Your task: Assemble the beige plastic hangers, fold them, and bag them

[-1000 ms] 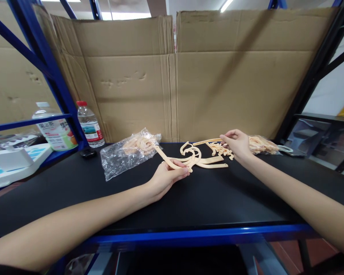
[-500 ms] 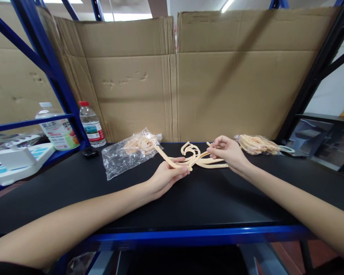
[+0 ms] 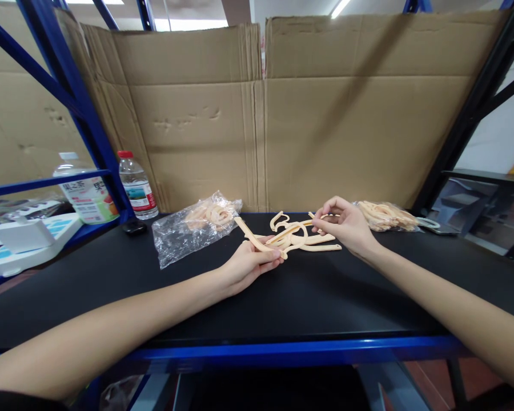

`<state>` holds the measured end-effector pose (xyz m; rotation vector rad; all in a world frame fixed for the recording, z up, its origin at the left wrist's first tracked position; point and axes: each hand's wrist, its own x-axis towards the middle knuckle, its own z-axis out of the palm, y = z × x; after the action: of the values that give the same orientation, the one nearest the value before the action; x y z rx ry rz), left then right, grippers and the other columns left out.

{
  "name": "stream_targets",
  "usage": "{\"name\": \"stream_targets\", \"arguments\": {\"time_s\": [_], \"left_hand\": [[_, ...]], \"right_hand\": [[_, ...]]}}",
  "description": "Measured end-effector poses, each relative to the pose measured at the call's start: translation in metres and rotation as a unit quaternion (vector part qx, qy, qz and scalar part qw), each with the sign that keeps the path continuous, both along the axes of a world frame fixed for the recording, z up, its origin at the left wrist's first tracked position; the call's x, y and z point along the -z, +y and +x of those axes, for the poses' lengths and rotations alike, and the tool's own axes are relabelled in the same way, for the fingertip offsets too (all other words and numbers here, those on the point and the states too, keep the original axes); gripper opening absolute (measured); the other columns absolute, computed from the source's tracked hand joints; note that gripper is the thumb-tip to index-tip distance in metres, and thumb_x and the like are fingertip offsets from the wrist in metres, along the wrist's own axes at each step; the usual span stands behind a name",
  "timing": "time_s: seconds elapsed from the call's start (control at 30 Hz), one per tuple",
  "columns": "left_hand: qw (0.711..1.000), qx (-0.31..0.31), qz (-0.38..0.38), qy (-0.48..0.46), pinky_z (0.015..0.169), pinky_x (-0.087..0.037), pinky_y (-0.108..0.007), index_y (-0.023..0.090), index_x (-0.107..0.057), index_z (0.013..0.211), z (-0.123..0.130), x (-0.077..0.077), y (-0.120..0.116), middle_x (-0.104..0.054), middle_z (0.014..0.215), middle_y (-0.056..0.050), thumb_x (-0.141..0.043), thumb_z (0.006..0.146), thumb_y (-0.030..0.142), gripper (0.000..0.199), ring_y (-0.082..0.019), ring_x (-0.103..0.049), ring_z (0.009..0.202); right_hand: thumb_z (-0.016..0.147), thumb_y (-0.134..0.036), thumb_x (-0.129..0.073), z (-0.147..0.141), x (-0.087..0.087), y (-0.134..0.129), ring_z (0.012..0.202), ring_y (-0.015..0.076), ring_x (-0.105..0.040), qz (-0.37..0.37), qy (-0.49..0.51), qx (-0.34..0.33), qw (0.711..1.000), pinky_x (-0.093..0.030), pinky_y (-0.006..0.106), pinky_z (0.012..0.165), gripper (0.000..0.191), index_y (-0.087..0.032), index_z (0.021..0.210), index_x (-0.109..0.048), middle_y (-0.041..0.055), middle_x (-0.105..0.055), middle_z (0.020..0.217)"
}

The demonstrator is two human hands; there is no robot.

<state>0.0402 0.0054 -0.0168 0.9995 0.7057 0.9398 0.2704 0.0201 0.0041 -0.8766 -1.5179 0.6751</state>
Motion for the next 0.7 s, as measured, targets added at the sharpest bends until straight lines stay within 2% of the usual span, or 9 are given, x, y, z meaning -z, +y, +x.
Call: {"name": "stream_targets", "arguments": {"time_s": [0.2,0.3,0.37,0.43,0.53,0.6,0.7], "left_hand": [[1.000,0.005,0.019,-0.022,0.078,-0.052,-0.021,0.008,-0.063,0.100,0.0008,0.0030,0.0025,-0.070,0.081,-0.008,-0.069,0.070,-0.002,0.032,-0.012,-0.066,0.077],[0.999,0.002,0.029,-0.034,0.078,-0.051,-0.021,0.009,-0.063,0.097,0.0009,0.0047,0.0032,-0.070,0.083,-0.009,-0.068,0.071,-0.003,0.029,-0.012,-0.065,0.078],[0.999,0.004,0.034,-0.039,0.080,-0.051,-0.022,0.008,-0.063,0.100,0.0007,0.0059,0.0039,-0.070,0.085,-0.009,-0.067,0.073,-0.002,0.030,-0.013,-0.065,0.079],[0.998,0.007,0.041,-0.042,0.082,-0.051,-0.023,0.008,-0.061,0.105,0.0005,0.0071,0.0042,-0.070,0.085,-0.009,-0.066,0.073,-0.002,0.033,-0.013,-0.065,0.080],[0.998,-0.001,0.048,-0.046,0.086,-0.050,-0.026,0.009,-0.056,0.113,0.0002,0.0080,0.0033,-0.070,0.086,-0.009,-0.067,0.073,-0.002,0.042,-0.014,-0.066,0.082],[0.998,-0.012,0.047,-0.045,0.087,-0.051,-0.028,0.010,-0.053,0.117,0.0002,0.0076,0.0022,-0.070,0.087,-0.009,-0.067,0.073,-0.002,0.047,-0.014,-0.066,0.082],[0.998,-0.035,0.036,-0.050,0.088,-0.051,-0.028,0.010,-0.052,0.117,0.0007,0.0060,0.0010,-0.070,0.089,-0.009,-0.065,0.074,-0.003,0.046,-0.014,-0.066,0.082]], "right_hand": [[0.066,-0.025,-0.073,-0.0041,-0.0012,-0.0053,0.052,0.0080,-0.060,-0.009,0.017,-0.051,0.999,-0.050,0.021,0.048,0.032,-0.021,0.081,-0.044,-0.0045,-0.055,0.075],[0.067,-0.024,-0.072,-0.0044,-0.0035,-0.0082,0.053,0.0060,-0.060,-0.046,0.018,-0.080,0.996,-0.053,0.023,0.051,0.033,-0.020,0.091,-0.050,0.0005,-0.057,0.094],[0.069,-0.023,-0.071,-0.0038,-0.0051,-0.0094,0.056,0.0063,-0.061,-0.098,0.004,-0.096,0.991,-0.056,0.025,0.054,0.035,-0.019,0.100,-0.055,0.0065,-0.056,0.112],[0.070,-0.020,-0.069,-0.0026,-0.0062,-0.0097,0.060,0.0086,-0.064,-0.167,-0.007,-0.101,0.981,-0.058,0.027,0.059,0.039,-0.019,0.107,-0.057,0.0094,-0.058,0.116],[0.070,-0.015,-0.069,-0.0005,-0.0061,-0.0089,0.068,0.0143,-0.067,-0.263,-0.046,-0.107,0.958,-0.058,0.028,0.065,0.041,-0.016,0.110,-0.058,0.0079,-0.066,0.095],[0.072,-0.014,-0.068,0.0009,-0.0051,-0.0079,0.072,0.0161,-0.068,-0.297,-0.103,-0.119,0.942,-0.057,0.026,0.064,0.029,-0.013,0.100,-0.062,0.0062,-0.067,0.080],[0.077,-0.019,-0.066,0.0023,-0.0028,-0.0056,0.065,0.0129,-0.063,-0.312,-0.148,-0.110,0.932,-0.049,0.019,0.052,0.008,-0.013,0.082,-0.062,0.0050,-0.066,0.069]]}}
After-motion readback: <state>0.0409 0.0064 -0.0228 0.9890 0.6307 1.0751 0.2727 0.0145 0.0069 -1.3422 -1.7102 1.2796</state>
